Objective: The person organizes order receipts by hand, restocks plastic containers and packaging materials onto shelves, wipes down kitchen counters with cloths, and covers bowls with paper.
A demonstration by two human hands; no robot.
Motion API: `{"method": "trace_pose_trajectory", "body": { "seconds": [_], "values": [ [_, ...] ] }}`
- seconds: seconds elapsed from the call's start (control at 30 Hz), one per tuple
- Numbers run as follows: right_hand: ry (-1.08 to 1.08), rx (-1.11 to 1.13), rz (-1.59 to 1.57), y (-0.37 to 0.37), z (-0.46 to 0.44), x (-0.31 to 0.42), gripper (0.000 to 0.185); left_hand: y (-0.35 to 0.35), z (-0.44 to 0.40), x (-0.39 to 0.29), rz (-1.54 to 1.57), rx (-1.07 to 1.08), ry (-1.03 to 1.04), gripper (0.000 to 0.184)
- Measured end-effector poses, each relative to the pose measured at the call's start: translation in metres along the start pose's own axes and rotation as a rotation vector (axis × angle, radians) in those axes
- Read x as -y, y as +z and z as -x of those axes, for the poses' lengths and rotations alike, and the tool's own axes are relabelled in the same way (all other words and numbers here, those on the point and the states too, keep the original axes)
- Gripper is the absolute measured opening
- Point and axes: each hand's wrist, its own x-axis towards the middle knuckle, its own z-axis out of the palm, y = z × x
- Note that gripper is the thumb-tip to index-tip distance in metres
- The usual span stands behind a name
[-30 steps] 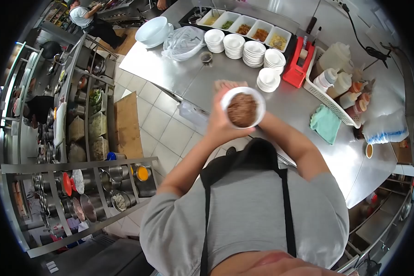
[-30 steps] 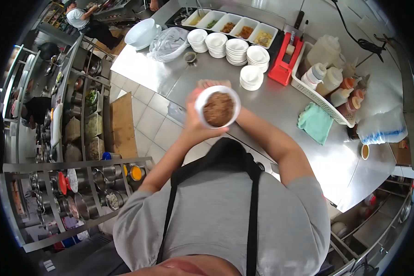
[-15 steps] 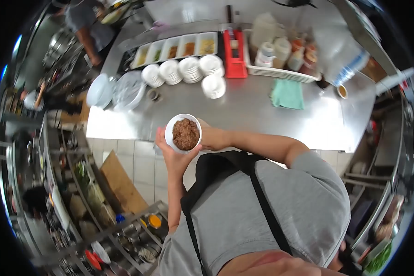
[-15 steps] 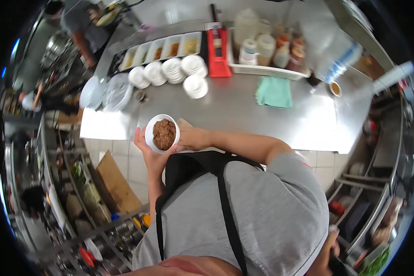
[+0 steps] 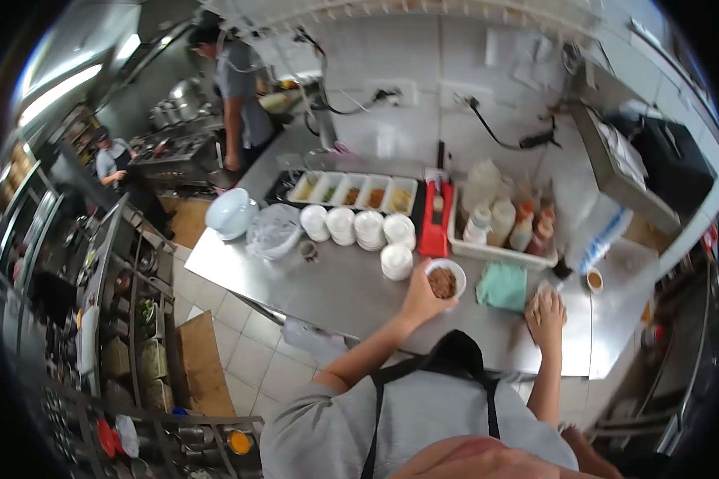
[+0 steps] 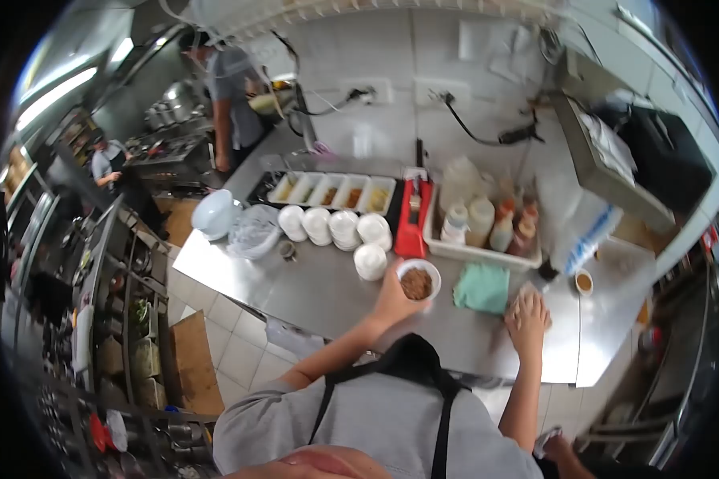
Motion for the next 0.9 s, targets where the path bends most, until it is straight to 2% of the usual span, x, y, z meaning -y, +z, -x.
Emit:
{"method": "trace_pose_trajectory", "body": {
  "seconds": [0.07, 0.17, 0.23, 0.27, 0.33, 0.37, 0.43, 0.47, 0.5, 0.53, 0.57, 0.6, 0.63, 0.67, 0.7, 0.77, 0.83, 0.87, 0.9],
  "values": [
    [-0.020, -0.004, -0.159, -0.004, -0.004, 0.007, 0.057, 0.010, 0.001, 0.009, -0.023, 0.005, 0.000, 0.105],
    [-0.009, 0.010, -0.197, -0.011, -0.009, 0.020, 0.056, 0.002, -0.005, 0.001, -0.037, 0.037, -0.055, 0.110],
    [-0.009, -0.018, -0.215, -0.023, -0.013, 0.029, 0.053, -0.014, -0.006, -0.018, -0.334, 0.083, 0.058, 0.110],
    [0.023, -0.068, -0.232, -0.028, -0.015, 0.030, 0.051, -0.041, -0.013, -0.051, -0.310, 0.123, 0.084, 0.104],
    [0.057, -0.159, -0.278, -0.036, -0.021, 0.029, 0.045, -0.102, -0.044, -0.074, -0.133, 0.054, 0.246, 0.083],
    [0.030, -0.207, -0.206, -0.038, -0.025, 0.019, 0.041, -0.154, -0.064, -0.098, 0.030, -0.108, 0.226, 0.058],
    [0.015, -0.287, -0.156, -0.046, -0.032, 0.009, 0.037, -0.255, -0.138, -0.092, -0.203, -0.723, 0.584, 0.025],
    [-0.012, -0.335, -0.135, -0.050, -0.037, 0.006, 0.036, -0.303, -0.169, -0.136, -0.002, -0.943, 0.488, 0.014],
    [-0.038, -0.385, -0.113, -0.057, -0.041, 0.007, 0.034, -0.346, -0.206, -0.147, 0.226, -1.045, 0.619, 0.013],
    [-0.042, -0.392, -0.095, -0.069, -0.045, 0.015, 0.032, -0.397, -0.252, -0.142, 0.065, -1.124, 0.750, 0.016],
    [-0.047, -0.394, -0.090, -0.079, -0.048, 0.022, 0.032, -0.424, -0.281, -0.157, 0.217, -1.067, 0.710, 0.016],
    [-0.052, -0.415, -0.122, -0.087, -0.050, 0.028, 0.031, -0.453, -0.313, -0.159, 0.145, -1.041, 0.650, 0.016],
    [-0.054, -0.441, -0.156, -0.094, -0.052, 0.037, 0.030, -0.489, -0.360, -0.150, 0.236, -0.948, 0.599, 0.017],
    [-0.039, -0.475, -0.188, -0.104, -0.052, 0.052, 0.028, -0.509, -0.391, -0.141, 0.323, -0.849, 0.542, 0.017],
    [-0.030, -0.476, -0.182, -0.110, -0.050, 0.059, 0.028, -0.508, -0.399, -0.141, 0.331, -0.841, 0.540, 0.017],
    [0.055, -0.498, -0.199, -0.118, -0.046, 0.068, 0.027, -0.503, -0.419, -0.146, -0.144, -0.987, 0.317, 0.019],
    [0.058, -0.522, -0.073, -0.124, -0.037, 0.062, 0.027, -0.502, -0.427, -0.146, -0.141, -0.906, 0.387, 0.024],
    [0.089, -0.526, -0.053, -0.127, -0.032, 0.062, 0.027, -0.500, -0.432, -0.147, -0.238, -0.954, 0.235, 0.023],
    [0.120, -0.530, -0.034, -0.129, -0.026, 0.060, 0.027, -0.526, -0.482, -0.112, 0.101, -0.838, 0.458, 0.023]
  ]
}}
